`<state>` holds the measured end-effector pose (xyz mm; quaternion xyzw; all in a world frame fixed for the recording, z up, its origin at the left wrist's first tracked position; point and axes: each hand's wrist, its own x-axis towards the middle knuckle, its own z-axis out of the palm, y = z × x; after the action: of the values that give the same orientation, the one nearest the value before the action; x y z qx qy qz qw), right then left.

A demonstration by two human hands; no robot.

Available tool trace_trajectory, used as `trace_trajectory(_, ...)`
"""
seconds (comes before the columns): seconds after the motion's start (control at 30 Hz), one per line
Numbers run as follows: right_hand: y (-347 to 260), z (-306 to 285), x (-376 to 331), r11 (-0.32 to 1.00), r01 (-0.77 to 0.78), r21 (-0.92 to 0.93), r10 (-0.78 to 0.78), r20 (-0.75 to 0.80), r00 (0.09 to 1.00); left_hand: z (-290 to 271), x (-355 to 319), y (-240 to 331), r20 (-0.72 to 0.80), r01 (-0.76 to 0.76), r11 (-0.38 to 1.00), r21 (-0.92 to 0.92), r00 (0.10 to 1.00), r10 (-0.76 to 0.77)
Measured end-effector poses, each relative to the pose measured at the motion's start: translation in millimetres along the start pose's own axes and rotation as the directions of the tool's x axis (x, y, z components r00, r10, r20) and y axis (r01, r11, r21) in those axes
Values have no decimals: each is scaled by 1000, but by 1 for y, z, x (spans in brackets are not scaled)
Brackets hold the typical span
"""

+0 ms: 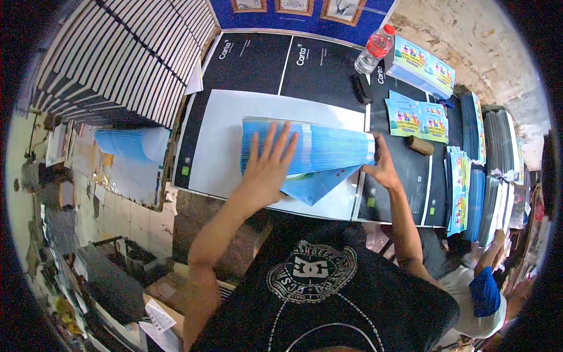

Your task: The person folds paper booklets by hand, aligns and stacks the completed bundles on the table, and then unscrews the cap from a water bottle.

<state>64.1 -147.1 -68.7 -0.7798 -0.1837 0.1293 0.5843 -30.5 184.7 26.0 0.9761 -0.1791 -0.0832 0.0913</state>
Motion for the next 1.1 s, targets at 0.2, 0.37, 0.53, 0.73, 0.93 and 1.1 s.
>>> trace_trajectory(0.2, -20, 2, 8, 989, 88, -117, -99, -89, 991, -53, -27, 56, 158, -302, 947, -107, 936, 316)
trace_trajectory(0.37, -24, -10, 9, 974, 67, -218, -51, 77, 996, 40, 22, 59, -241, -81, 992, -98, 969, 55)
trace_trajectory(0.53, -55, -34, 28, 911, 221, -348, -83, 370, 925, 53, 36, 22, -252, 109, 994, 5, 962, -104)
trace_trajectory(0.73, -84, -10, 118, 854, 72, -515, 227, 495, 839, 49, 44, 20, -341, 60, 998, -32, 938, -68)
trace_trajectory(0.93, -70, 24, 166, 822, 345, -452, 136, 746, 652, 44, 50, 21, -340, 86, 996, -37, 936, -93)
trace_trajectory(1.1, -44, 24, 179, 854, 250, -456, 244, 776, 581, 44, 50, 20, -293, 95, 995, -43, 951, -103)
